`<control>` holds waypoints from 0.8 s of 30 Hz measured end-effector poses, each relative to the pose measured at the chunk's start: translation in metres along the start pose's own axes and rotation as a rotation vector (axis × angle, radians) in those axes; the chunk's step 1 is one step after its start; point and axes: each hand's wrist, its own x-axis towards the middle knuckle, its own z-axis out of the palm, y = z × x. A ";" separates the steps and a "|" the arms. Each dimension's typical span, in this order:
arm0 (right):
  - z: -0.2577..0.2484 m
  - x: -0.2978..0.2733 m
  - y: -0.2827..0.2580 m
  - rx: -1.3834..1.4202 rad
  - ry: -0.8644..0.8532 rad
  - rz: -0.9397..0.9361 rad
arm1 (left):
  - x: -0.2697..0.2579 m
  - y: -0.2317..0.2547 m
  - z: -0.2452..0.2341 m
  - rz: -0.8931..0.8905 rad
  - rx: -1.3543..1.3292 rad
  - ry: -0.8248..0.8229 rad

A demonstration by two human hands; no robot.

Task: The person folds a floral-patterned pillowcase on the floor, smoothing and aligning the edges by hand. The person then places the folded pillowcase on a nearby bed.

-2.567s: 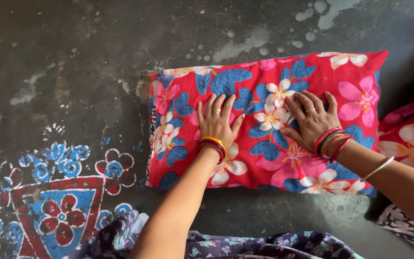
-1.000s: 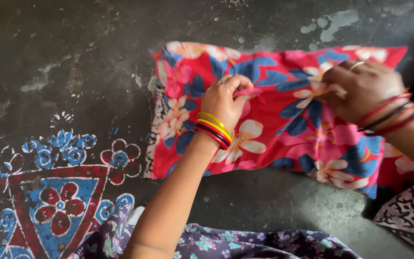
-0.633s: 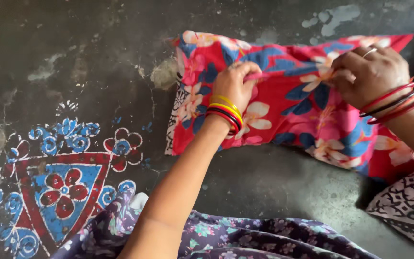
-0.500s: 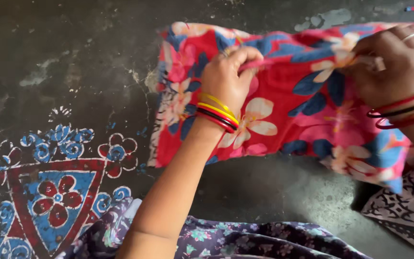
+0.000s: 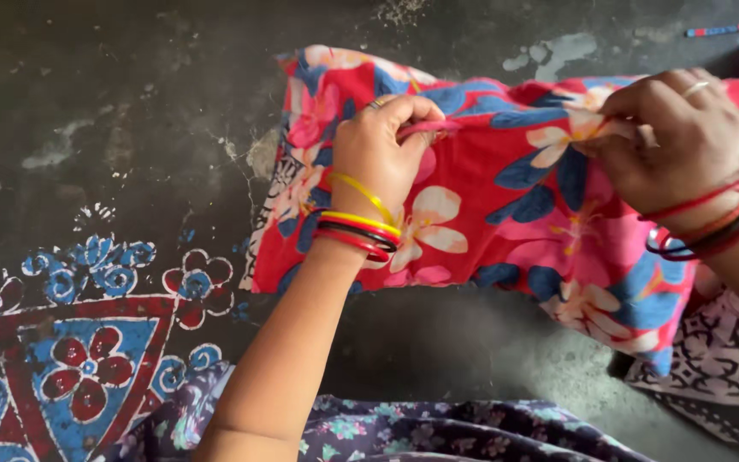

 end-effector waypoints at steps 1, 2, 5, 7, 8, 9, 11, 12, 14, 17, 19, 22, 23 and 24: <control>-0.002 0.004 -0.003 0.026 0.020 0.018 | 0.000 0.001 -0.003 -0.009 -0.050 0.012; 0.002 0.005 -0.008 0.085 0.007 0.067 | -0.001 0.000 -0.003 -0.018 -0.099 0.024; 0.021 0.006 -0.008 0.062 -0.086 0.023 | 0.008 -0.011 0.010 -0.095 -0.043 -0.050; 0.027 0.003 -0.001 0.016 -0.107 -0.030 | 0.003 -0.014 0.017 -0.087 0.045 -0.083; 0.027 0.001 0.001 0.012 -0.090 -0.037 | 0.001 -0.014 0.017 -0.085 0.090 -0.101; 0.027 0.003 0.004 -0.002 -0.066 -0.038 | 0.002 -0.013 0.016 -0.080 0.076 -0.075; 0.020 0.007 0.005 -0.034 -0.020 -0.031 | 0.003 -0.006 0.013 -0.079 0.045 -0.025; 0.015 0.009 0.004 -0.052 0.002 -0.025 | 0.004 -0.002 0.009 -0.061 0.020 -0.018; 0.004 0.014 0.004 -0.070 0.024 -0.029 | 0.011 0.002 -0.002 -0.011 -0.026 0.000; 0.009 0.019 0.004 -0.074 0.056 -0.045 | 0.011 -0.003 -0.002 -0.018 -0.079 0.037; 0.020 0.015 0.008 -0.079 -0.009 -0.046 | 0.012 -0.019 0.008 -0.055 0.015 -0.032; 0.048 -0.001 0.014 -0.110 -0.218 0.012 | 0.001 -0.054 0.019 -0.061 0.109 -0.084; 0.053 -0.008 0.018 -0.125 -0.274 0.057 | -0.002 -0.065 0.022 -0.053 0.133 -0.092; 0.058 -0.014 0.021 -0.140 -0.330 0.103 | -0.005 -0.076 0.023 -0.093 0.152 -0.135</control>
